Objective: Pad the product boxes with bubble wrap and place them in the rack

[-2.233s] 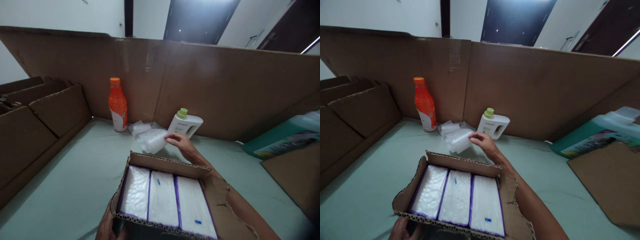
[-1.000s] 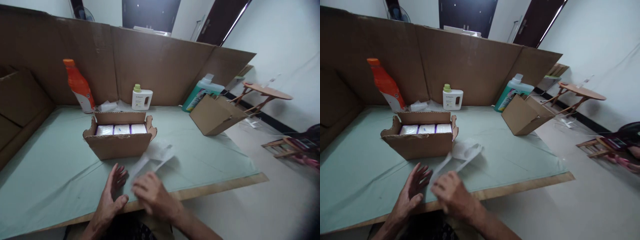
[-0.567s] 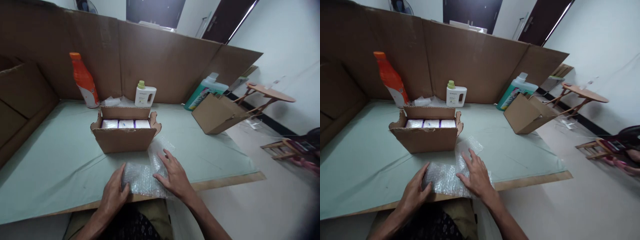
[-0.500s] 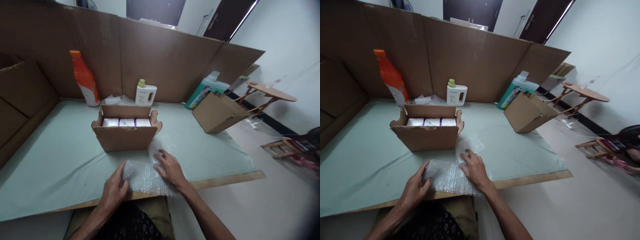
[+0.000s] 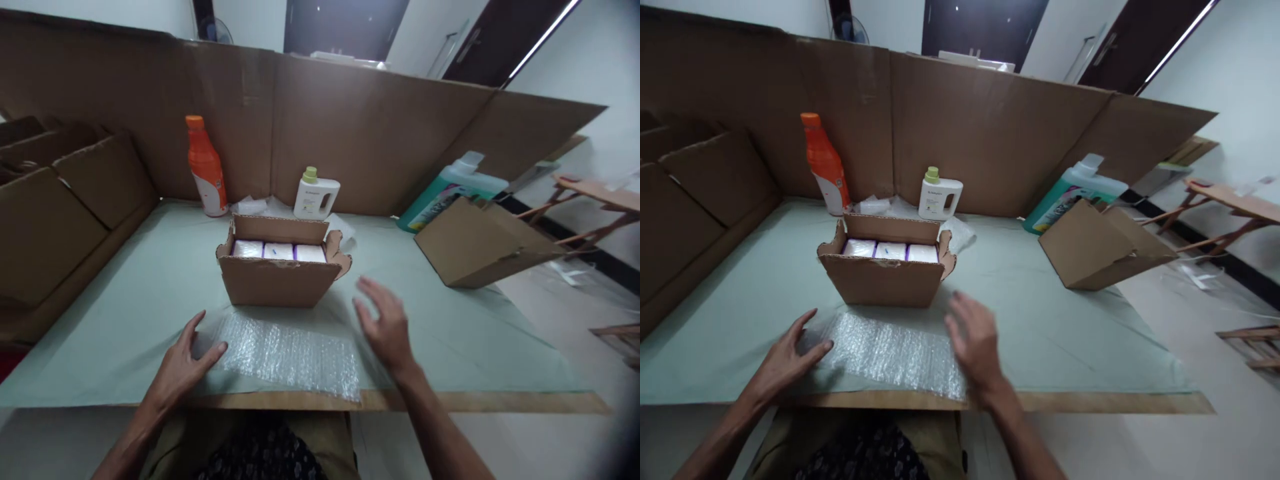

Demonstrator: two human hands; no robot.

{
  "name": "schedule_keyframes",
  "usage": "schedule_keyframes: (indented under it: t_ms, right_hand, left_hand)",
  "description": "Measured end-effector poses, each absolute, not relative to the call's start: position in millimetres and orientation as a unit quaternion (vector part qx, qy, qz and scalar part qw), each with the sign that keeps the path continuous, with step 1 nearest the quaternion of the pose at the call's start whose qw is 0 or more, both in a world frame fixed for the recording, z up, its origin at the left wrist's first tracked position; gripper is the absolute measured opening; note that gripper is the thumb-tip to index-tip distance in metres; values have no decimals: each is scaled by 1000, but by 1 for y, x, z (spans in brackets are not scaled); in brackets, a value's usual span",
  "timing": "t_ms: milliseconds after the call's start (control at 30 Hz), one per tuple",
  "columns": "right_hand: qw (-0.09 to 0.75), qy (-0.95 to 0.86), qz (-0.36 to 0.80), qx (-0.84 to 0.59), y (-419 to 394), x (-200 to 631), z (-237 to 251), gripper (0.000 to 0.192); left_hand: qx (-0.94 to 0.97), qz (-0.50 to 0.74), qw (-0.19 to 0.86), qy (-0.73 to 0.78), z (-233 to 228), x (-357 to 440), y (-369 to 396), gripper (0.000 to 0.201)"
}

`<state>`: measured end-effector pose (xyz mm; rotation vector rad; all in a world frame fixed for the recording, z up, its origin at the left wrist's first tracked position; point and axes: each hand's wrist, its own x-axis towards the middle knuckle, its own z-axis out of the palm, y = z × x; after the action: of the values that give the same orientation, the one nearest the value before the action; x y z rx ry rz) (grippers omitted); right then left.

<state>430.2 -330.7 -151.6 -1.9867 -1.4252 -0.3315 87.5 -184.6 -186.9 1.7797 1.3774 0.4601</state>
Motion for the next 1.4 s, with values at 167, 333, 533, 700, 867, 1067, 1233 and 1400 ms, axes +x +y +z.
schedule_keyframes:
  t_ms: [167,333,533,700,867,1067,1233,1400]
  right_hand:
    - [207,-727,19,-655,-371,350,-197,38]
    - [230,-676,-25,-700,-384,379,-203,28]
    - [369,-528,40,-764,-341,406,-182,40]
    - [404,-458,196,-767,-270,410,-184,48]
    - [412,-460,185,-764,-236,427,-188,52]
    - [406,-456,69,-789,-266,414,-191,56]
    - [289,-654,-18,-698,-313,312,-212,52]
    - [178,-679,-11,-712,-346,300,-234,50]
  left_hand:
    - [798,85,267,534,-198,79,-172,64]
    - [815,66,203,539,-198,47,-168,48]
    - [802,267,215,488,-178,85,-154,62]
    - [782,290,371,407,-173,145,-121,70]
    - [764,300,410,398,-173,173,-103,64]
    - [842,337,189,377,-193,150,-144,72]
    - [965,194,69,164,-220,123,-212,74]
    - [976,118,-19,182,-246,76,-197,71]
